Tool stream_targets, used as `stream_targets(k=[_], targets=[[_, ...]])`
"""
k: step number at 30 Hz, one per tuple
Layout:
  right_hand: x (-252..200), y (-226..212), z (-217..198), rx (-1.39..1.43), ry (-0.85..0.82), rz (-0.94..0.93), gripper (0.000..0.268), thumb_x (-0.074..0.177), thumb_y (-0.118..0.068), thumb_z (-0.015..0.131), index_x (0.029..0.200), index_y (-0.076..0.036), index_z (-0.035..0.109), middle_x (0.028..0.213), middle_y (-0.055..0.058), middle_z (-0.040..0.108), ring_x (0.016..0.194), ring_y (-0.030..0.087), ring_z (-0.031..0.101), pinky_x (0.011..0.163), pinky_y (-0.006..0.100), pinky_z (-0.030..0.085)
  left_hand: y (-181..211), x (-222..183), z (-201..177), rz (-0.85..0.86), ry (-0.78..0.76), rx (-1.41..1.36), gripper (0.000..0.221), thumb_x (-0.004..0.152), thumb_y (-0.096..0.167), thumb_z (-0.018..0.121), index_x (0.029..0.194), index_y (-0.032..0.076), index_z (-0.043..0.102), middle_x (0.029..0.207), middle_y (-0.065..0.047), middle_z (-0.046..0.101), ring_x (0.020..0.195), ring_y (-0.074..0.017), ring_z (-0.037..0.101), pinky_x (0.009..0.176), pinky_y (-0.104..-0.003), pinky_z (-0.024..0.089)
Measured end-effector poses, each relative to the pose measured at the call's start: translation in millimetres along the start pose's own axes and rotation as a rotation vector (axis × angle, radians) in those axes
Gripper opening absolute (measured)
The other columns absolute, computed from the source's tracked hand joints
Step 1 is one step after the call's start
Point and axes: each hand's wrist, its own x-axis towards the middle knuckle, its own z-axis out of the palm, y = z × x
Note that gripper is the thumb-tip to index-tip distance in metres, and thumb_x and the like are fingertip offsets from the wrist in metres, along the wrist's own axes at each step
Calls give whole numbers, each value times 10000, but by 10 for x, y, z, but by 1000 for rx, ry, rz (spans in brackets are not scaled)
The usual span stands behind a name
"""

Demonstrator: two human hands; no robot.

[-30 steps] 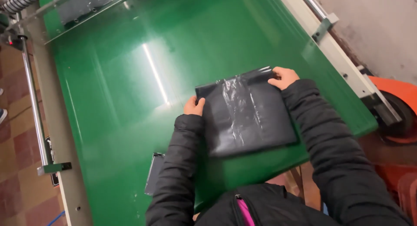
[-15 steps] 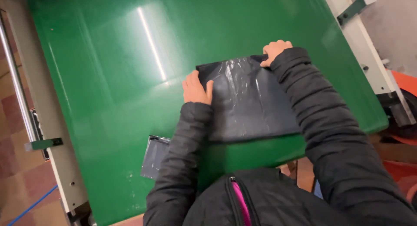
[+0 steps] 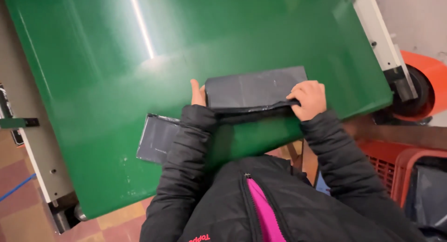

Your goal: Folding large black plastic bags into smaller rectangles and placing them into a red crate.

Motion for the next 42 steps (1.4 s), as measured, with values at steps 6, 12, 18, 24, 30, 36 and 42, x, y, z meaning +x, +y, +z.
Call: stream_targets(k=[6, 12, 18, 24, 30, 36, 42], targets=[[-406, -7, 214, -141, -55, 4, 301, 693, -46, 713, 979, -138, 700, 1174, 55, 672, 1222, 311, 607, 1002, 472, 463, 452, -1567, 1852, 906, 303, 1575, 719, 779, 289, 842, 1336, -55, 542, 1334, -206, 554, 1202, -419, 539, 1027, -471, 443], [8, -935, 151, 114, -155, -170, 577, 678, -61, 728, 1230, 74, 627, 1324, 239, 583, 1305, 449, 520, 1105, 529, 419, -9, -1272, 1099, 390, -415, 2581, 110, 1073, 183, 609, 1155, 110, 624, 1160, -81, 666, 1165, -331, 631, 841, -482, 524], [-914, -702, 930, 481, -303, -52, 425, 820, 20, 679, 1238, -59, 685, 1288, 155, 700, 1271, 353, 624, 1160, 526, 402, 249, -1275, 2226, 170, -719, 1862, 269, 910, 439, 670, 969, 189, 746, 915, -123, 767, 840, -330, 729, 764, -444, 574], [-1430, 53, 1217, 1610, 270, 885, 318, 1107, -95, 523, 1401, 26, 535, 1341, 162, 667, 1213, 335, 635, 1078, 498, 500, -223, 376, 1371, -151, -361, 1502, 474, 1008, 506, 450, 1018, 91, 677, 864, -103, 760, 789, -295, 752, 733, -414, 545], [-932, 74, 746, 1674, 105, 1328, 341, 973, -124, 496, 1298, -75, 586, 1290, 109, 669, 1071, 289, 725, 905, 462, 593, -176, -401, 2269, 287, 119, 1814, 424, 870, 497, 695, 971, 89, 637, 918, -145, 724, 864, -353, 695, 774, -493, 541], [-1242, 536, 925, 1466, 56, 1257, 86, 1024, -96, 596, 1051, -141, 528, 1053, 55, 633, 830, 252, 634, 605, 400, 503, -595, -422, 2435, 608, 518, 1902, 215, 767, 268, 663, 930, 129, 639, 1023, -89, 635, 1006, -344, 616, 709, -554, 508], [-983, 348, 708, 1069, 26, 997, 197, 1054, -131, 618, 1192, -15, 540, 1004, 152, 610, 756, 247, 510, 637, 379, 406, -473, -708, 2351, 621, 311, 1611, 116, 822, 133, 623, 933, 103, 637, 995, -114, 630, 964, -359, 619, 760, -535, 523]])
